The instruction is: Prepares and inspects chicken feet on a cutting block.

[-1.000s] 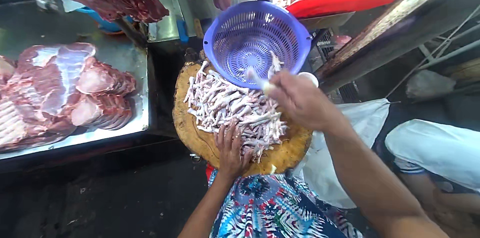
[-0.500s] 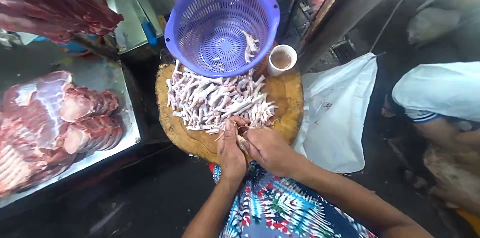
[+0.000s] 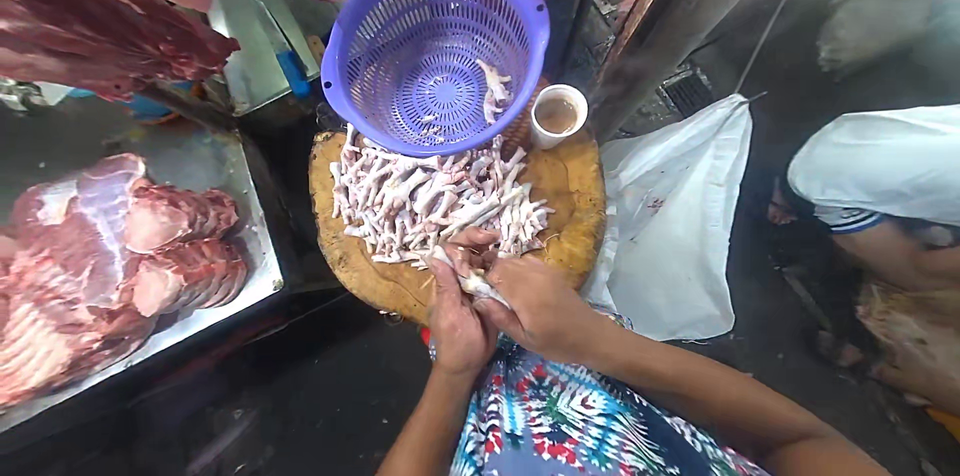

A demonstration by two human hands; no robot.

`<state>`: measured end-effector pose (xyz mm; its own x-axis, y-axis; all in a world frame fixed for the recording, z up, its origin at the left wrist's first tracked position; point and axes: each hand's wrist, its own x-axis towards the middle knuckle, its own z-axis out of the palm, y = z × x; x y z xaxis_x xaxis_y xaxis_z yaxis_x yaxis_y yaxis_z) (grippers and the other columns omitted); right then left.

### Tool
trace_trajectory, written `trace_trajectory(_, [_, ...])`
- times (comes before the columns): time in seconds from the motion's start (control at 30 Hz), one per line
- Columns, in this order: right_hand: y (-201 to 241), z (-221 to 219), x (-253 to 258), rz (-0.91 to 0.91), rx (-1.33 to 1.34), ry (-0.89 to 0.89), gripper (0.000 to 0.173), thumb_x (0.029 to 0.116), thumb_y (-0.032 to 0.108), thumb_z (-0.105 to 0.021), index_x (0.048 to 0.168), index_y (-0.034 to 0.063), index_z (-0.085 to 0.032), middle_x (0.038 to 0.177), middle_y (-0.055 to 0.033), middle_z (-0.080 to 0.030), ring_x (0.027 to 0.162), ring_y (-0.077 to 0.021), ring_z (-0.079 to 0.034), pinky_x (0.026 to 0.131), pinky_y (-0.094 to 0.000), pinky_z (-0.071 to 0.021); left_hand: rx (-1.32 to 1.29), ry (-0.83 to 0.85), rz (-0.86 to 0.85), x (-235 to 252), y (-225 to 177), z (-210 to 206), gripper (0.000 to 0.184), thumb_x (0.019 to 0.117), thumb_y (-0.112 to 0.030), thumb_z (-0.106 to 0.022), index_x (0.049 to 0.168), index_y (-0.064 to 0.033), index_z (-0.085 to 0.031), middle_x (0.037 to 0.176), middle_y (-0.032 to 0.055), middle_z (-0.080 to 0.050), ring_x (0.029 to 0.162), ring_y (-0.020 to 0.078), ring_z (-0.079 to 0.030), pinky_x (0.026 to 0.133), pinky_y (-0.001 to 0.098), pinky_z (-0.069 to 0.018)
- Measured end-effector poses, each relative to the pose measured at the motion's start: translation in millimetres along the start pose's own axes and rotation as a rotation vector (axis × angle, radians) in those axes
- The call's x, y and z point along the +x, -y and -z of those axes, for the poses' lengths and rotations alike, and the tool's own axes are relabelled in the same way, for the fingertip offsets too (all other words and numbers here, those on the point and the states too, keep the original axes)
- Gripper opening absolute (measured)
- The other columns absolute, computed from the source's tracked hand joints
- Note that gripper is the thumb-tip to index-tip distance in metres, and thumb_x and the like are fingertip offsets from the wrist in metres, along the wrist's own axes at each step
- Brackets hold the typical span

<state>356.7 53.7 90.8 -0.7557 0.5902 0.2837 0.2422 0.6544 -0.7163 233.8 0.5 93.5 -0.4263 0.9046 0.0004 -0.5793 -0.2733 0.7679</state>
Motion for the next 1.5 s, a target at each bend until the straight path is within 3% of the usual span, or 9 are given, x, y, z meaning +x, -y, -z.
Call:
trace_trajectory(0.23, [-1, -8, -22, 0.055, 0.136, 0.015, 0.034, 0.1063, 0.022, -0.037, 0.082, 0.0091, -0.059, 0.069, -0.0044, -0.058, 0.068, -0.0182, -0.060, 0.069, -0.0385, -0.0481, -0.285, -0.232, -0.012, 16, -12, 20, 0.057, 0.1091, -0.049, -0.022, 0.088, -0.0180, -0.065, 0.094, 0.0006, -0.069, 0.104, 0.0207, -0.067, 0.101, 0.0461, -0.0509])
trace_trajectory(0.47, [-12, 2, -2, -0.105, 0.211, 0.100, 0.058, 0.1090, 0.052, -0.036, 0.117, 0.0028, -0.065, 0.096, -0.0102, -0.070, 0.092, -0.0191, -0.068, 0.083, -0.0428, -0.0567, -0.148, 0.091, 0.220, 3, -8, 24, 0.058, 0.1025, -0.062, -0.037, 0.113, -0.0163, -0.072, 0.129, 0.0057, -0.067, 0.123, 0.0211, -0.061, 0.104, 0.0413, -0.0502])
trace_trajectory(0.63, [-15, -6, 4, 0.003, 0.087, 0.137, 0.045, 0.1116, 0.038, -0.037, 0.104, 0.0043, -0.066, 0.093, -0.0114, -0.071, 0.094, -0.0248, -0.070, 0.086, -0.0479, -0.0545, 0.317, 0.163, 0.036, -2, 10, 25, 0.050, 0.1059, -0.054, -0.038, 0.123, -0.0134, -0.062, 0.135, 0.0047, -0.063, 0.129, 0.0191, -0.056, 0.110, 0.0397, -0.0451])
trace_trajectory(0.8, [-16, -8, -10, 0.047, 0.069, 0.076, 0.033, 0.1072, 0.023, -0.042, 0.082, 0.0091, -0.058, 0.069, -0.0050, -0.057, 0.068, -0.0197, -0.058, 0.067, -0.0397, -0.0460, 0.262, -0.106, -0.082, 7, 10, 25, 0.050, 0.1059, -0.056, -0.035, 0.102, -0.0156, -0.064, 0.099, 0.0007, -0.069, 0.102, 0.0189, -0.067, 0.098, 0.0404, -0.0542])
trace_trajectory(0.9, [-16, -6, -18, -0.009, 0.123, 0.069, 0.033, 0.1062, 0.022, -0.039, 0.080, 0.0095, -0.056, 0.068, -0.0043, -0.055, 0.066, -0.0177, -0.057, 0.067, -0.0380, -0.0453, 0.087, -0.145, -0.054, 14, 5, 36, 0.059, 0.1065, -0.058, -0.022, 0.101, -0.0157, -0.063, 0.101, 0.0020, -0.067, 0.106, 0.0211, -0.065, 0.104, 0.0439, -0.0497])
trace_trajectory(1.07, [-14, -5, -6, -0.114, 0.099, 0.159, 0.060, 0.1075, 0.056, -0.037, 0.118, 0.0033, -0.064, 0.099, -0.0099, -0.070, 0.092, -0.0217, -0.069, 0.083, -0.0469, -0.0557, 0.054, -0.052, -0.006, 6, 10, 25, 0.067, 0.1034, -0.064, -0.019, 0.099, -0.0144, -0.064, 0.103, 0.0042, -0.067, 0.107, 0.0200, -0.064, 0.100, 0.0399, -0.0510])
trace_trajectory(1.2, [-10, -13, -4, -0.002, 0.178, 0.154, 0.036, 0.1105, 0.027, -0.038, 0.094, 0.0056, -0.061, 0.075, -0.0079, -0.060, 0.074, -0.0212, -0.063, 0.073, -0.0419, -0.0512, 0.047, -0.164, -0.040, 5, 15, 19, 0.061, 0.1080, -0.053, -0.016, 0.095, -0.0131, -0.061, 0.091, 0.0032, -0.066, 0.097, 0.0190, -0.066, 0.095, 0.0380, -0.0541])
trace_trajectory(1.37, [-25, 0, -36, 0.108, 0.204, -0.049, 0.037, 0.1071, 0.023, -0.037, 0.081, 0.0087, -0.059, 0.071, -0.0055, -0.057, 0.071, -0.0185, -0.059, 0.072, -0.0377, -0.0476, -0.030, -0.358, -0.202, 24, -13, 47, 0.063, 0.1069, -0.056, -0.010, 0.087, -0.0211, -0.058, 0.079, -0.0047, -0.064, 0.084, 0.0144, -0.066, 0.087, 0.0388, -0.0561])
trace_trajectory(1.5, [-78, 24, -91, 0.074, -0.112, -0.490, 0.031, 0.1109, 0.035, -0.031, 0.104, 0.0169, -0.055, 0.087, -0.0029, -0.060, 0.086, -0.0145, -0.063, 0.085, -0.0355, -0.0512, 0.746, -0.073, -0.589, 18, -11, 70, 0.030, 0.1081, -0.049, -0.039, 0.094, -0.0288, -0.056, 0.107, -0.0134, -0.062, 0.109, 0.0050, -0.060, 0.098, 0.0293, -0.0500])
